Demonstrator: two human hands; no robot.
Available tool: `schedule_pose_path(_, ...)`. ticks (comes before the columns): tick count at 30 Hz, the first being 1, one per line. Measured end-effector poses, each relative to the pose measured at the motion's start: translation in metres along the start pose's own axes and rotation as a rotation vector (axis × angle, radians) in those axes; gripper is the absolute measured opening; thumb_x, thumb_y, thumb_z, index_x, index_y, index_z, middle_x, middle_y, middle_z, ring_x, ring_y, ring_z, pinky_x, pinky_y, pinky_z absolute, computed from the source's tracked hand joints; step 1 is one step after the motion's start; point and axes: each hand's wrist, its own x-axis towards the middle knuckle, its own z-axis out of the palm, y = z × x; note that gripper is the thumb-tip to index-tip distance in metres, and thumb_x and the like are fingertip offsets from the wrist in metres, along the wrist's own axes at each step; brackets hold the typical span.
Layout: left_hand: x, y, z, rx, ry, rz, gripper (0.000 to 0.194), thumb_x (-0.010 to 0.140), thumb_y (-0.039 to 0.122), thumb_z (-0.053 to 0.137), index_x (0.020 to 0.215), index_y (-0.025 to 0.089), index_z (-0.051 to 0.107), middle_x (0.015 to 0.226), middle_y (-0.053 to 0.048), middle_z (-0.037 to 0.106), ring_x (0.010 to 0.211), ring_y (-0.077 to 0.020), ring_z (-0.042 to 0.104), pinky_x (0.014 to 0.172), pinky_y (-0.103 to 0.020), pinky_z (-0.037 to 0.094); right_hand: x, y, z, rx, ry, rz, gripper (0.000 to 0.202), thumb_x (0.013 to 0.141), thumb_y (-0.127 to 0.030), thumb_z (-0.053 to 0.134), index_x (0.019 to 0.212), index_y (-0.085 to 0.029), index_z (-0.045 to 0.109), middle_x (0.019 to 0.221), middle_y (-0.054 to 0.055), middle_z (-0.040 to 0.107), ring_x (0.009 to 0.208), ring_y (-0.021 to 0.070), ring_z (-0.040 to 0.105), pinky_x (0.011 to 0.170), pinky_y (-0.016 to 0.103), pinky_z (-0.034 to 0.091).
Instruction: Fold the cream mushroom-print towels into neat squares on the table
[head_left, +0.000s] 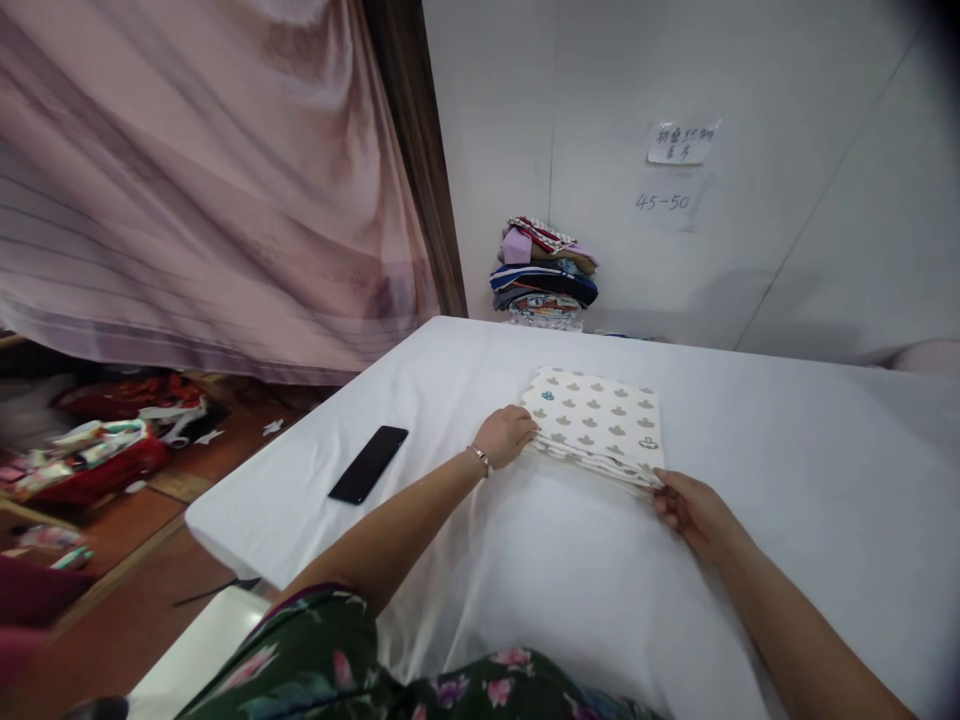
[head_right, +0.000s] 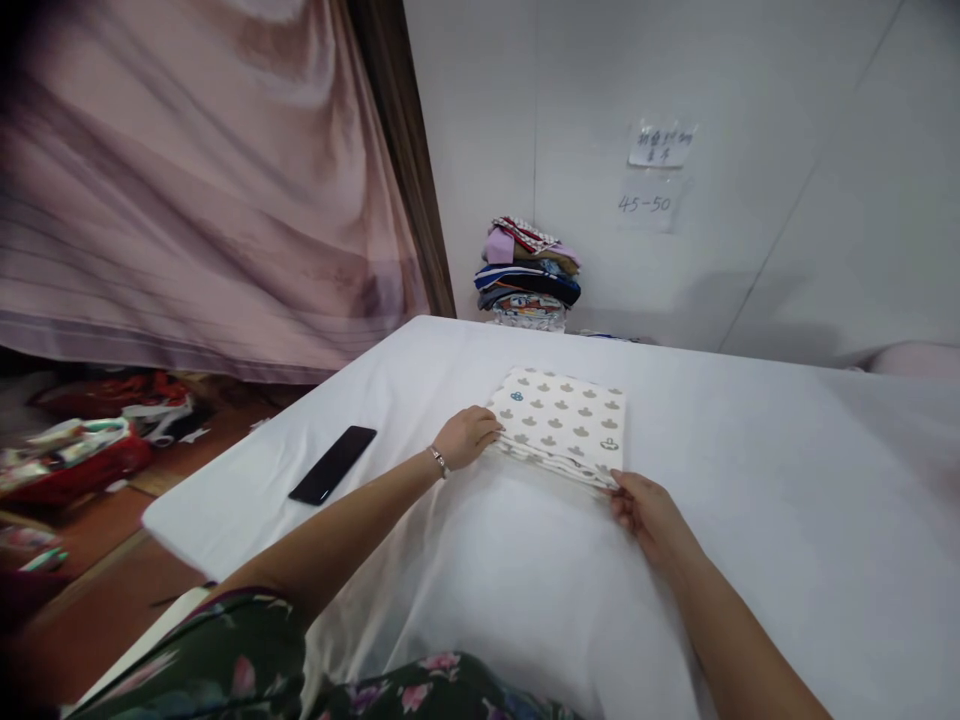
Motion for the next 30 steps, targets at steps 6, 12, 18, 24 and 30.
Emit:
schedule_pose_path(6, 0.001, -0.001, -0.005, 0.021, 0.062, 0.007, 0.022, 0.090, 0.020, 0.037, 0.090, 0.018, 0.059, 0.093, -0.006, 0.060, 0.089, -0.0170, 0.052, 0.080, -0.030, 0.041, 0.000, 0.003, 0.000, -0.011, 0.034, -0.028, 0.029, 0.068, -0.040, 0.068, 0.067, -0.015, 0.054, 0.047, -0.002, 0.051, 0.037, 0.0053, 0.040, 0.032, 0.016, 0.028)
schedule_pose_path(12, -0.011, -0.005, -0.002, 0.039, -0.046, 0.114, 0.020, 0.090, 0.024, 0.040, 0.094, 0.017, 0.059, 0.095, -0.006, 0.060, 0.092, -0.0171, 0.052, 0.080, -0.029, 0.041, -0.002, 0.001, 0.002, -0.039, 0.031, -0.014, 0.030, 0.068, -0.042, 0.067, 0.065, -0.016, 0.053, 0.046, -0.002, 0.050, 0.034, 0.0052, 0.038, 0.031, 0.016, 0.025)
schedule_pose_path(18, -0.009, -0.007, 0.000, 0.090, -0.062, 0.143, 0.023, 0.087, 0.025, 0.047, 0.107, 0.018, 0.056, 0.104, -0.007, 0.059, 0.096, -0.0179, 0.052, 0.081, -0.030, 0.040, -0.002, 0.000, 0.002, -0.013, 0.040, -0.003, 0.030, 0.070, -0.042, 0.066, 0.068, -0.016, 0.053, 0.048, -0.001, 0.052, 0.036, 0.0057, 0.042, 0.031, 0.016, 0.028)
schedule_pose_path(24, -0.001, -0.002, -0.005, 0.189, -0.089, 0.178, 0.023, 0.088, 0.025, 0.047, 0.107, 0.019, 0.057, 0.103, -0.006, 0.060, 0.093, -0.0184, 0.052, 0.078, -0.031, 0.038, 0.003, 0.003, 0.002, -0.056, 0.045, 0.003, 0.035, 0.070, -0.050, 0.065, 0.069, -0.016, 0.053, 0.047, -0.002, 0.051, 0.034, 0.0058, 0.040, 0.029, 0.017, 0.027)
schedule_pose_path(30, -0.006, -0.001, -0.006, 0.214, -0.036, 0.152, 0.021, 0.089, 0.021, 0.041, 0.097, 0.018, 0.060, 0.094, -0.006, 0.062, 0.088, -0.0180, 0.053, 0.074, -0.030, 0.037, 0.001, 0.005, 0.006, -0.020, 0.085, -0.071, 0.031, 0.064, -0.039, 0.072, 0.065, -0.017, 0.051, 0.047, -0.003, 0.049, 0.037, 0.0052, 0.040, 0.031, 0.016, 0.029)
